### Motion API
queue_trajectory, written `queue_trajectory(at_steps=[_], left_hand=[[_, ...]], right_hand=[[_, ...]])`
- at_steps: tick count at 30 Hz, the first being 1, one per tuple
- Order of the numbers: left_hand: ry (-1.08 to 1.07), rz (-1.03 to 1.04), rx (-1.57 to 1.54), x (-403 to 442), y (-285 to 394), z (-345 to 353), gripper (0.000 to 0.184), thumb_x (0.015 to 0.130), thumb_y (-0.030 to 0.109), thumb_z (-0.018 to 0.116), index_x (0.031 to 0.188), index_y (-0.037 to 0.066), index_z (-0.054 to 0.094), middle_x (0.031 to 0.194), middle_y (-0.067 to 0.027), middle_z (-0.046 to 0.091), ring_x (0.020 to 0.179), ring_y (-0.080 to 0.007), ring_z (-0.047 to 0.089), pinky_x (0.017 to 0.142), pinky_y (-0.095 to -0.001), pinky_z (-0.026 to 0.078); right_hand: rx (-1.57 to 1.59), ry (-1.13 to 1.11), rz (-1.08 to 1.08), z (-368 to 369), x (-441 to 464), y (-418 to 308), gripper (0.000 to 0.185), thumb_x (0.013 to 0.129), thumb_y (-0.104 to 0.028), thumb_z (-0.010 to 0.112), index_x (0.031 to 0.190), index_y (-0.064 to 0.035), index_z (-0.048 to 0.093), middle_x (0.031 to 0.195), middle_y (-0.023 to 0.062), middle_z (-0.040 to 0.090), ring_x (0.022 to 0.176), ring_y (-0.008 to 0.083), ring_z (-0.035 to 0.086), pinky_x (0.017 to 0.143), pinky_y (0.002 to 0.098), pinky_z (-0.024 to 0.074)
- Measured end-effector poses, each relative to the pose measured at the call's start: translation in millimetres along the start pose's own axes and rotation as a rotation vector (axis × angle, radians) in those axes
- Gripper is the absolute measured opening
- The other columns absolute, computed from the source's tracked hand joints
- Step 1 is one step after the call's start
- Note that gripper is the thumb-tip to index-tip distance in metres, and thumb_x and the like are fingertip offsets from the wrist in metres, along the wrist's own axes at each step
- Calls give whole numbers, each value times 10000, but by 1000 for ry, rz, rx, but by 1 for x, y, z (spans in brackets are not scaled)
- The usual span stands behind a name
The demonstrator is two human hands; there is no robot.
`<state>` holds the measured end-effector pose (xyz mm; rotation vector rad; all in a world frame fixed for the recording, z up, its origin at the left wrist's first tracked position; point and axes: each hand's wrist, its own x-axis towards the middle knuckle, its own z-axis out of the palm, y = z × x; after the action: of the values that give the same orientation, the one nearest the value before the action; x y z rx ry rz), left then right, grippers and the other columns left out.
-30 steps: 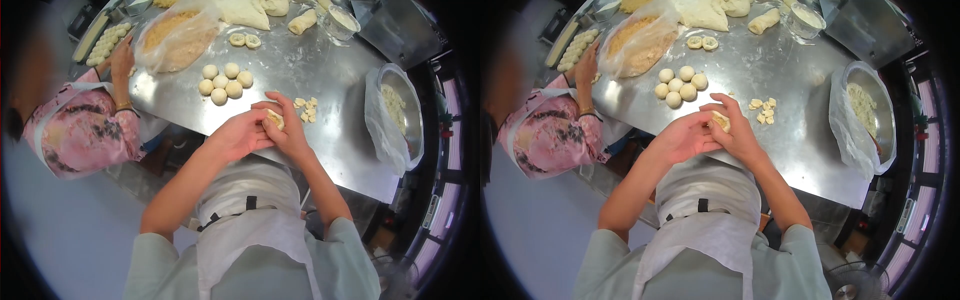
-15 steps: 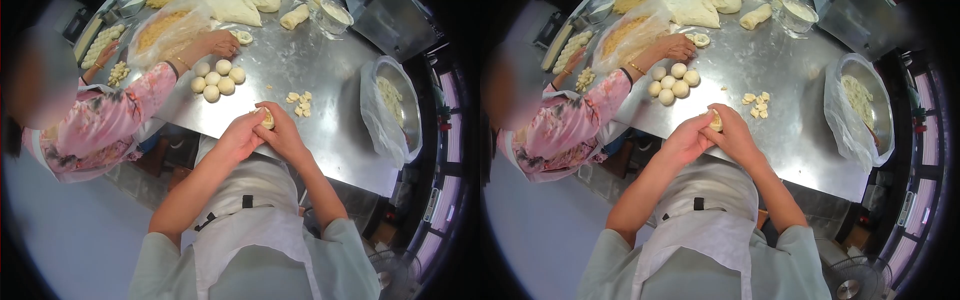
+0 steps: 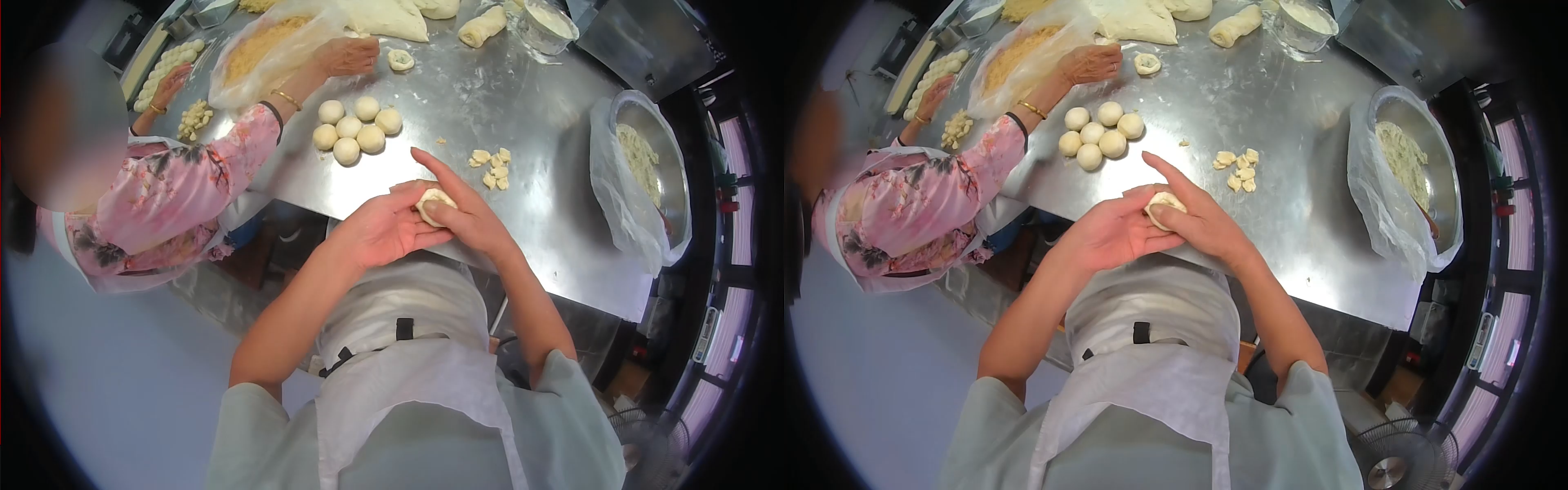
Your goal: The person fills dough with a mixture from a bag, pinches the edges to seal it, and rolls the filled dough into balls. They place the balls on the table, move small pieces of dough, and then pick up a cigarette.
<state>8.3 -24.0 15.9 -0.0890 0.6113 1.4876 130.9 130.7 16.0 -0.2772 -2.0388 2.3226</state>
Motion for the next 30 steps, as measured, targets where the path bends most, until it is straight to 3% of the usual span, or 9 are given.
queue_trajectory(at_steps=[4,7,10,13,16,19,25,28,30], left_hand=[[82,35,-50,8,-10,-5,410,1118,251,499,1428,-16,473,1338,-163,605,1263,-257,620,1120,-416,517],[-7,110,-109,16,-13,-14,400,1100,204,540,1411,-39,479,1337,-167,604,1247,-253,624,1083,-384,537],[161,205,-75,28,-25,-9,374,1075,137,573,1381,-62,491,1324,-159,606,1222,-233,630,1056,-357,544],[269,226,-22,33,-26,1,337,1051,79,586,1344,-70,513,1305,-147,612,1213,-217,632,1052,-344,543],[305,246,89,32,-29,1,319,1061,148,591,1322,-35,572,1262,-112,626,1185,-182,621,1029,-356,528],[245,107,317,8,-12,11,333,1073,230,590,1313,-1,597,1255,-85,627,1199,-178,607,1056,-364,505],[292,66,765,-9,7,25,433,1103,342,530,1345,-14,568,1296,-131,628,1205,-221,624,1121,-397,476],[233,224,298,-10,-1,18,437,1123,356,481,1376,5,543,1322,-139,614,1216,-221,615,1124,-397,469],[206,243,153,-3,-11,10,423,1137,346,442,1390,18,528,1327,-131,608,1213,-216,611,1102,-399,480]], right_hand=[[-237,22,11,-1,0,3,829,927,-174,690,1643,-81,283,1465,174,587,1369,254,547,1155,366,411],[-61,103,0,-1,-8,-4,775,898,-175,740,1582,-62,393,1474,158,577,1358,254,552,1140,368,425],[-367,165,58,4,-4,7,671,867,-132,757,1484,-50,506,1458,135,584,1328,240,566,1116,372,448],[-546,224,-82,4,1,18,605,847,-92,753,1419,-49,559,1398,120,620,1279,227,592,1094,375,465],[-550,223,-139,4,3,35,602,864,-91,721,1439,-59,547,1406,112,620,1288,231,591,1096,374,463],[-430,204,-117,1,4,43,548,920,-123,705,1441,-62,549,1449,106,604,1323,240,578,1107,382,453],[-250,364,-261,30,12,34,369,976,-159,686,1327,-54,645,1404,127,641,1315,289,581,1151,411,422],[-465,438,-376,30,18,39,282,1017,-174,634,1258,-39,690,1341,116,683,1312,263,583,1195,433,373],[-338,476,-316,30,19,37,271,1042,-194,587,1223,-30,705,1320,120,693,1308,263,585,1211,444,344]])
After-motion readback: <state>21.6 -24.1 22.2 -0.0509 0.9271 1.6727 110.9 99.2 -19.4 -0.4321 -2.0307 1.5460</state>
